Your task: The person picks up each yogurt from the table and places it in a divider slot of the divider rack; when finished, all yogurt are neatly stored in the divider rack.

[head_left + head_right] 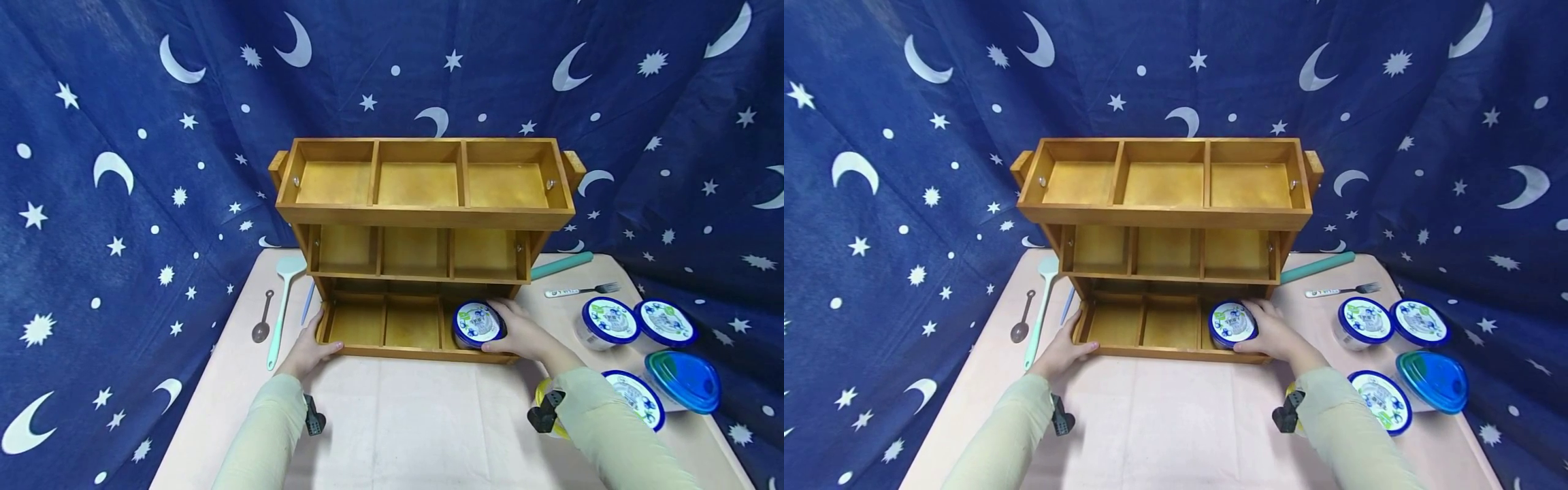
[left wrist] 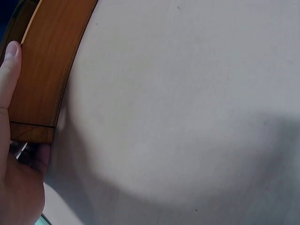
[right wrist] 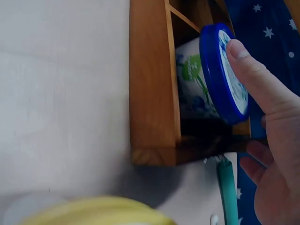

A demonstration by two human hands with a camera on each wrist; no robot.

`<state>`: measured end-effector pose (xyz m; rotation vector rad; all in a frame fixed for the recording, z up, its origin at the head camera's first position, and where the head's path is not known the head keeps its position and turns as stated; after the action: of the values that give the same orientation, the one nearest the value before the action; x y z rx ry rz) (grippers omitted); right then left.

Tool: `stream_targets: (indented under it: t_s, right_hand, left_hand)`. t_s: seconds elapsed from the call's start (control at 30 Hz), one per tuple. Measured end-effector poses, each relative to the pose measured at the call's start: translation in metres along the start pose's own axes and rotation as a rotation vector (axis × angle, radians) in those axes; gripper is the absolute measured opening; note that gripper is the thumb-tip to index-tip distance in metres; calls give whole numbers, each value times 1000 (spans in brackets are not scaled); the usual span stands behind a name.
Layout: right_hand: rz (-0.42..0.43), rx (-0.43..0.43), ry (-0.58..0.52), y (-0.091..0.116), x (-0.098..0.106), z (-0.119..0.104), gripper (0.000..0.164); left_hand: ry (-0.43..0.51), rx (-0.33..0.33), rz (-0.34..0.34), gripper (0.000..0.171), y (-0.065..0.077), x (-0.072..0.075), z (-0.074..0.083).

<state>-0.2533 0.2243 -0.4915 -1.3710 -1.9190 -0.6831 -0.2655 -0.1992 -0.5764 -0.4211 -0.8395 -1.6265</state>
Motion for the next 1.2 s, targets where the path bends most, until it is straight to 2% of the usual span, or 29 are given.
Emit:
stream_targets:
  t_s: [0.2,0.37,0.57,0.87,1.2]
  right_hand:
    - [-43,-60,38,10,13,6,101]
    - [-77,-73,65,21,22,12,101]
    - [-117,-107,79,36,28,22,108]
    - [-219,-122,53,62,31,30,102]
    - [-351,-204,-69,83,24,39,96]
  left_hand:
    - [-8,-4,1,97,0,0,1]
    - [-18,-20,3,96,-2,0,0]
    - [-19,-20,1,96,-2,0,0]
    - [-27,-29,-6,96,-3,-1,0]
    - [-28,-23,-2,98,-1,-1,0]
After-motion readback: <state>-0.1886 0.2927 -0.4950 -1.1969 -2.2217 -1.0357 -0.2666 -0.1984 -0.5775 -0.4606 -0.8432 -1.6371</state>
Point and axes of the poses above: each hand's wrist, its own y-axis away from the middle knuckle, its own x-axis out of the back of the hand, z = x × y, the point moved 7 cm from there along -y, towards the middle knuckle, and after that the axes turned 8 degrees about -y, right-handed, at the moved point
